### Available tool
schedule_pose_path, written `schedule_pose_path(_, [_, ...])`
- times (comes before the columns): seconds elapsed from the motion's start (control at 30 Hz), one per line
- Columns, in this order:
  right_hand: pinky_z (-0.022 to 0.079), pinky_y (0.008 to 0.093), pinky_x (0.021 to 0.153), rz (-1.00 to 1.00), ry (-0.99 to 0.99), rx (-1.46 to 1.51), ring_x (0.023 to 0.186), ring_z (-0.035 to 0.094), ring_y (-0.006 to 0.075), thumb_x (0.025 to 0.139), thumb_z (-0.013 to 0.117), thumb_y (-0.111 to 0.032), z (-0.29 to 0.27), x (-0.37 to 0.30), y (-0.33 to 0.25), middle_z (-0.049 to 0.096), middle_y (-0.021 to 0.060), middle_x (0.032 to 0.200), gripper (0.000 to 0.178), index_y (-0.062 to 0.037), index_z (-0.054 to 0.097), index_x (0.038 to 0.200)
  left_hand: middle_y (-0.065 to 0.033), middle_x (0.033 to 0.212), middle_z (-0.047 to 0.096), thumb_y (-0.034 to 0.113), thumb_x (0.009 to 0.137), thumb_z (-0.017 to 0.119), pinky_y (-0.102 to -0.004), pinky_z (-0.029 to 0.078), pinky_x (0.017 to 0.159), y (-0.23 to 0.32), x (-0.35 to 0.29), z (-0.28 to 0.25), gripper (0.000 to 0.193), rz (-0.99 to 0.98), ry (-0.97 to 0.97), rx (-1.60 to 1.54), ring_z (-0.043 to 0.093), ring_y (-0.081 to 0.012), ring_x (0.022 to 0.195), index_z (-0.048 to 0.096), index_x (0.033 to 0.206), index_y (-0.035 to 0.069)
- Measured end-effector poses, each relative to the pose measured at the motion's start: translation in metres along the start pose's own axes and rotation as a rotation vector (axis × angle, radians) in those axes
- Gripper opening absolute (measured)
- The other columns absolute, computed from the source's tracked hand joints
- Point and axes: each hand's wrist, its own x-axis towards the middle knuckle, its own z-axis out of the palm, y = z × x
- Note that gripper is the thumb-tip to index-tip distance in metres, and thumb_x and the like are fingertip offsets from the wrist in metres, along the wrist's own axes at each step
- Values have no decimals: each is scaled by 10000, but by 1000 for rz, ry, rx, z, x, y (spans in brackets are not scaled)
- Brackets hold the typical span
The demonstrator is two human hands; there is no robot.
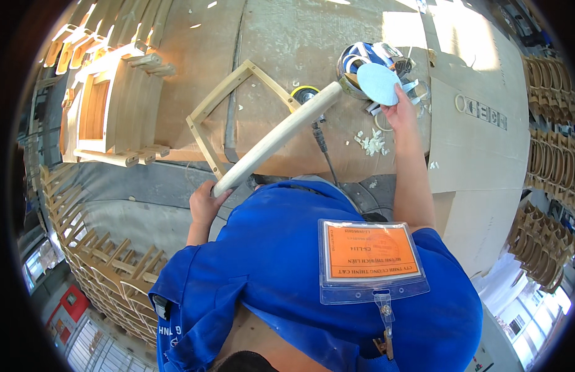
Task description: The person sands wooden furniture parts using a handheld orbital sander and a sanding block. They smooth the edges and surfaces of a wooden frame and a curved leg, then place the finished pieces onto a stack.
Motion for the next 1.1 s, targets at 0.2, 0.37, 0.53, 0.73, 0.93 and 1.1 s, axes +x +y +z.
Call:
schedule_pose_path(0.2, [492, 329, 814, -199, -27, -163, 979, 614, 189, 925, 584, -230, 27, -14, -4, 626, 78, 1138, 384, -20, 547, 1244, -114, 736, 660, 408, 683, 796, -399, 505, 599, -7, 4, -9, 391, -86, 3, -107, 642, -323, 676, 645, 798, 65])
schedule_pose_path(0.37, [468, 319, 843, -447, 7, -545, 993, 589, 187, 934, 537, -217, 74, -21, 5, 610, 101, 1149, 406, 40, 542, 1247, -113, 723, 659, 429, 680, 791, -395, 508, 600, -3, 3, -15, 402, -45, 112, -59, 647, -314, 670, 648, 782, 68])
schedule_pose_path(0.53, [473, 311, 837, -370, -56, -222, 996, 589, 185, 935, 520, -228, 102, -30, 14, 607, 100, 1137, 403, 32, 547, 1242, -114, 721, 662, 453, 674, 788, -405, 507, 590, 11, 15, -12, 427, -68, 300, 30, 647, -317, 663, 630, 806, 79])
schedule_pose_path(0.73, [468, 318, 871, -366, -132, -225, 1039, 588, 192, 923, 533, -222, 94, -33, 13, 595, 101, 1167, 410, 18, 525, 1255, -126, 816, 657, 391, 748, 744, -429, 512, 655, 9, 83, 37, 404, -34, 254, 78, 647, -337, 759, 560, 955, 97])
schedule_pose_path(0.93, [417, 302, 928, -541, -227, -562, 1047, 560, 198, 935, 526, -220, 88, -32, 24, 589, 127, 1178, 411, 46, 531, 1249, -162, 1246, 526, 244, 785, 716, -434, 463, 899, -48, 62, 90, 602, -57, -48, 124, 522, -333, 1145, 446, 1311, 127])
schedule_pose_path(1.1, [409, 405, 965, -1166, -395, -1131, 1094, 553, 367, 931, 469, -165, 132, 14, 42, 608, 200, 1151, 336, 0, 567, 1206, -141, 1420, 384, 213, 781, 708, -465, 409, 991, -83, -6, 102, 703, -98, -9, 144, 406, -327, 1272, 392, 1402, 118])
